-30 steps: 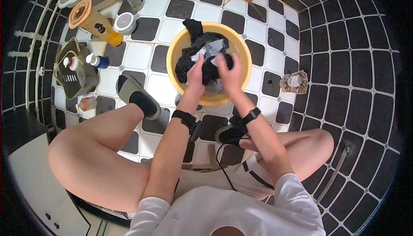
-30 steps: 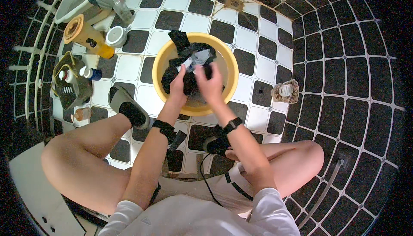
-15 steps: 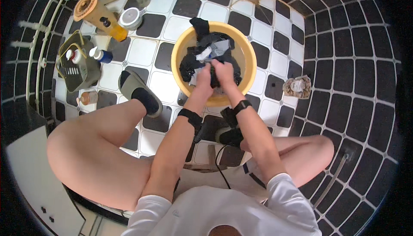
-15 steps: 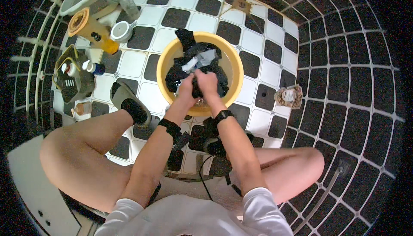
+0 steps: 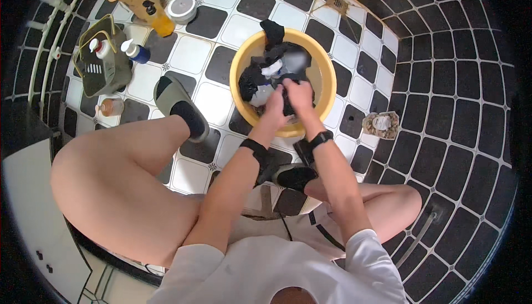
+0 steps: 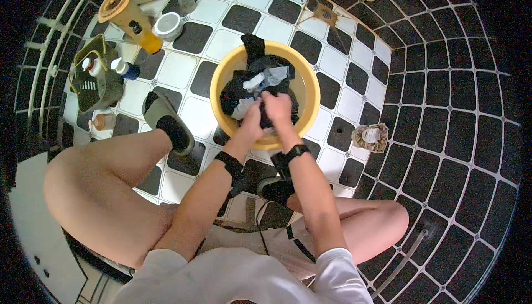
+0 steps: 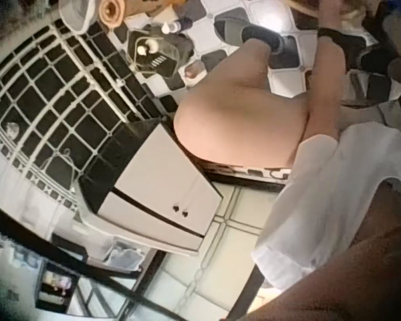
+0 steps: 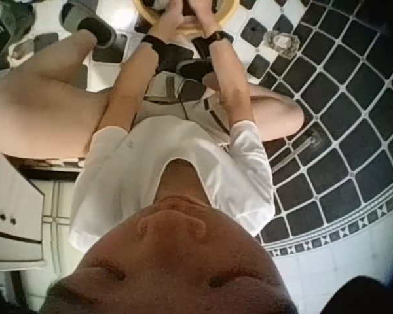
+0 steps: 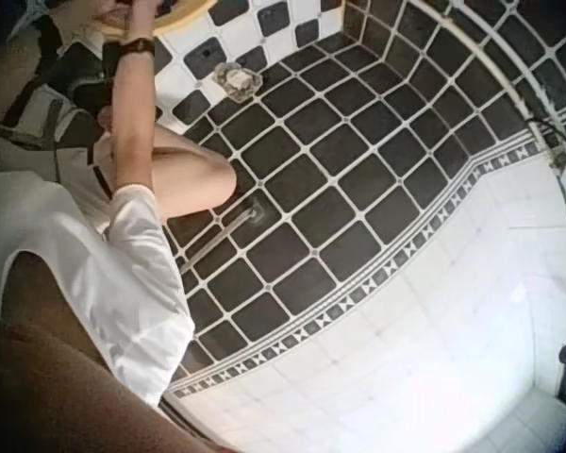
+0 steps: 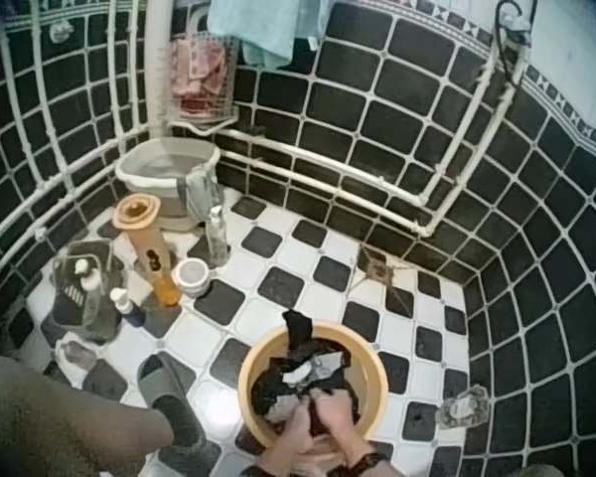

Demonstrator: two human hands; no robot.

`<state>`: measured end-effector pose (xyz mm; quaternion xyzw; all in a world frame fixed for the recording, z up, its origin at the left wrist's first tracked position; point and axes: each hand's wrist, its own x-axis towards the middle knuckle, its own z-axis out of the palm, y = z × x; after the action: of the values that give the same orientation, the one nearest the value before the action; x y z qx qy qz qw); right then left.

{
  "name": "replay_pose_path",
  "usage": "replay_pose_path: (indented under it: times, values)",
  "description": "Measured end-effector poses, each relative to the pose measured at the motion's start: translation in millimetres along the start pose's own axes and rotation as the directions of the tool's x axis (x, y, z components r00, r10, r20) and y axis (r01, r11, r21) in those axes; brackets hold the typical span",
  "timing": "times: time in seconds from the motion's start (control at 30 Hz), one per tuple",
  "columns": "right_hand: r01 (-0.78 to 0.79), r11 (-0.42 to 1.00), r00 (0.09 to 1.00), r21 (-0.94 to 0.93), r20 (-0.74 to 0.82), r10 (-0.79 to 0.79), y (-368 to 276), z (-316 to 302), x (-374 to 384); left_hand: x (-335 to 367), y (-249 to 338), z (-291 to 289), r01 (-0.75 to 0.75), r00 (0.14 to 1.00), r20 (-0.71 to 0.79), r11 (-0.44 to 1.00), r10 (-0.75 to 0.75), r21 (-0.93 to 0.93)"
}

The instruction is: Hand wash a small piece of dark clothing in a basin with water and detergent.

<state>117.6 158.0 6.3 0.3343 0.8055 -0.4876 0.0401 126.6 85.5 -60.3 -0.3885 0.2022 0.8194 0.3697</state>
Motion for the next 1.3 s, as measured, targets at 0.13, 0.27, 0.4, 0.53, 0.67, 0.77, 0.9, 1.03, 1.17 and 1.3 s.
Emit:
replay_pose_path:
  times: [0.13,0.27,0.4,0.53,0.67,0.77,0.9,1.03,1.17,1.3]
  values:
    - [0.287,0.941,0.939,-0.179,-0.144,-0.314,4,8,-49,-19,19,12,-0.16,0.981,-0.02,0.859,0.194,0.486]
    - [0.066,0.982,0.987,-0.177,-0.134,-0.091,21,-6,-8,0,11,-9,-0.103,0.994,-0.015,0.989,0.105,0.108]
    - [-0.277,0.758,0.882,0.59,-0.157,0.445,39,-30,18,-8,38,-26,-0.141,0.983,-0.095,0.979,0.155,0.145]
    - [-0.147,0.737,0.943,0.66,-0.131,0.305,40,-52,11,-31,44,-1,-0.171,0.952,-0.178,0.915,0.25,0.366]
    - [0.061,0.666,0.956,0.743,-0.236,0.175,48,-69,25,-64,28,20,-0.188,0.966,0.226,0.947,0.129,0.26]
    - [0.138,0.801,0.924,0.582,-0.367,0.108,44,-69,24,-50,17,20,-0.212,0.964,0.202,0.956,0.171,0.204]
    - [0.338,0.904,0.862,0.262,-0.471,-0.187,-20,-19,-36,-4,15,-22,-0.676,0.686,0.488,0.721,0.539,0.154]
    - [0.805,0.525,0.517,-0.277,-0.108,-0.849,-6,-7,-57,-29,25,18,-0.027,0.892,0.452,0.998,-0.001,0.057]
    - [0.01,0.991,0.998,0.13,-0.056,-0.003,-2,-27,2,-29,1,45,-0.163,0.978,0.137,0.985,0.155,0.048]
    - [0.695,0.712,0.701,-0.098,-0.13,-0.701,-52,43,-78,27,75,-61,-0.024,0.741,0.67,0.999,0.048,-0.044]
